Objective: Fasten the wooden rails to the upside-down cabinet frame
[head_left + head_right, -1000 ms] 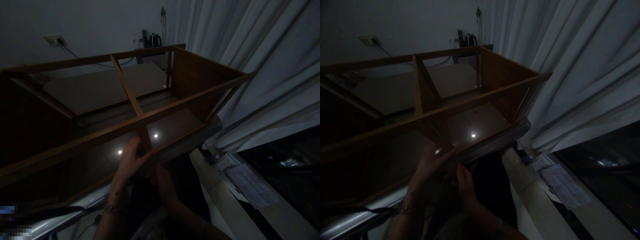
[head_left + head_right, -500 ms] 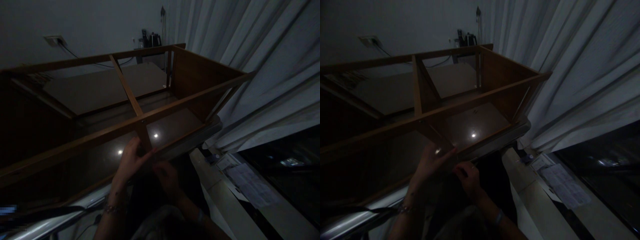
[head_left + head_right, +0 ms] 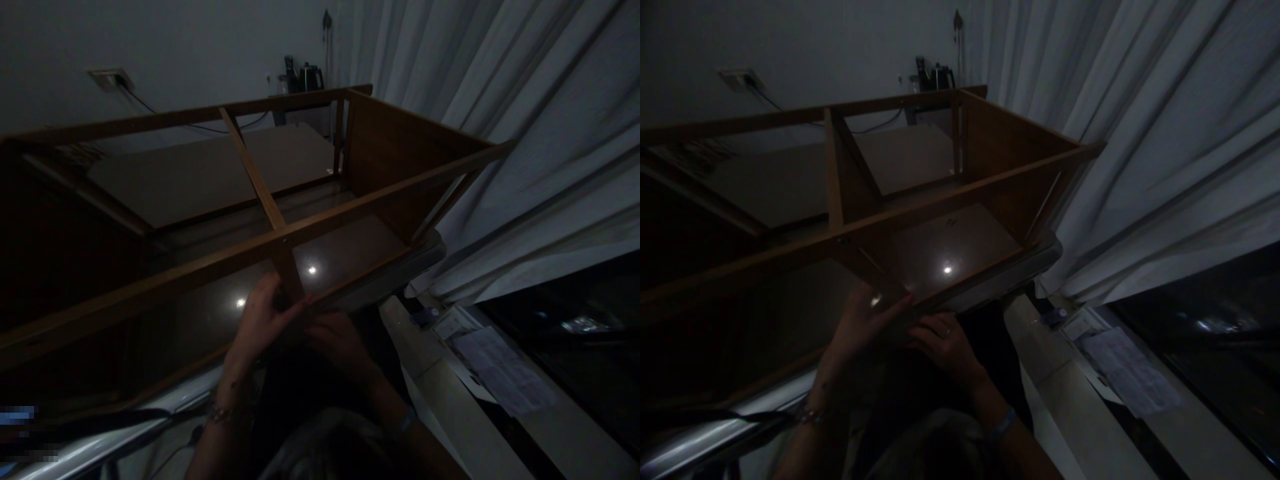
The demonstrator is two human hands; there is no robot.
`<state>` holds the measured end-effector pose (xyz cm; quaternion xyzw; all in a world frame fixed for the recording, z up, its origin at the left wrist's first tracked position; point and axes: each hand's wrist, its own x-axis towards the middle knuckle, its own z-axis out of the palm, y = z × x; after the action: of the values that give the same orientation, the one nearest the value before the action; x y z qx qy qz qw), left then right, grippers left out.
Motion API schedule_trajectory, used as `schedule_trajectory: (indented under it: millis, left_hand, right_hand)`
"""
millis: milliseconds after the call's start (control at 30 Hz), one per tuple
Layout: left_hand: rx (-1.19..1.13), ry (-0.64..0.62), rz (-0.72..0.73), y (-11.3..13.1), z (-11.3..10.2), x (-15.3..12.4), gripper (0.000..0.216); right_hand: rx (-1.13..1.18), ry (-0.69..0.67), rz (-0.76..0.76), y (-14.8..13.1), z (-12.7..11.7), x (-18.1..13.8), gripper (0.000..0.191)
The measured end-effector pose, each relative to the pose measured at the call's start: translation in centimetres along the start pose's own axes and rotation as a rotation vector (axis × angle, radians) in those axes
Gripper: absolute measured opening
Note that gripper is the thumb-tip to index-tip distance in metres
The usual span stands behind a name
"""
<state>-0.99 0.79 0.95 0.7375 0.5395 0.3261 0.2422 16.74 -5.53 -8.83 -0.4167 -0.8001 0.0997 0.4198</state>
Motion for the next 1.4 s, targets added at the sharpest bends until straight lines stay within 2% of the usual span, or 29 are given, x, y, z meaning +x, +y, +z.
schedule_trajectory:
  millis: [200, 333, 567, 667, 800, 900, 1000, 1100, 1200, 1400]
  left_hand:
    - [0.015, 0.024, 0.033, 0.4, -0.2, 0.1, 0.04]
    - [0.024, 0.04, 0.05, 0.0, 0.0, 0.1, 0.04]
    - [0.008, 0.023, 0.036, -0.3, 0.2, 0.1, 0.042]
    - [-0.006, 0.007, 0.026, -0.1, 0.1, 0.1, 0.04]
    - [0.001, 0.003, 0.02, 0.0, 0.0, 0.0, 0.041]
    - [0.011, 0.008, 0.015, 0.0, 0.0, 0.0, 0.042]
    - [0.008, 0.004, 0.005, 0.1, -0.1, 0.0, 0.043]
    - [-0.005, -0.006, 0.004, 0.3, -0.2, 0.1, 0.042]
    - [-0.012, -0.008, 0.003, 0.4, -0.2, 0.1, 0.043]
    - [0.014, -0.005, 0.003, 0.3, -0.2, 0.0, 0.043]
  right_hand:
    - [-0.057, 0.096, -0.028, -1.1, -0.6, 0.2, 0.019]
    - [-0.001, 0.097, -0.037, -1.9, -0.8, 0.9, 0.019]
    - [0.122, 0.161, 0.118, -2.8, -0.8, 1.6, 0.029]
    - [0.261, 0.185, 0.242, -3.1, -0.6, 1.3, 0.027]
    - [0.471, 0.216, 0.518, -3.9, 0.1, 0.9, 0.026]
    - [0.619, 0.28, 0.724, -4.6, 0.6, 1.0, 0.033]
    - [0.699, 0.324, 0.811, -5.1, 1.1, 1.1, 0.039]
    - [0.678, 0.329, 0.764, -5.0, 1.4, 0.9, 0.038]
    - [0.54, 0.288, 0.64, -4.0, 1.2, 0.5, 0.031]
    - [0.11, 0.22, 0.137, -1.3, -0.6, 0.6, 0.026]
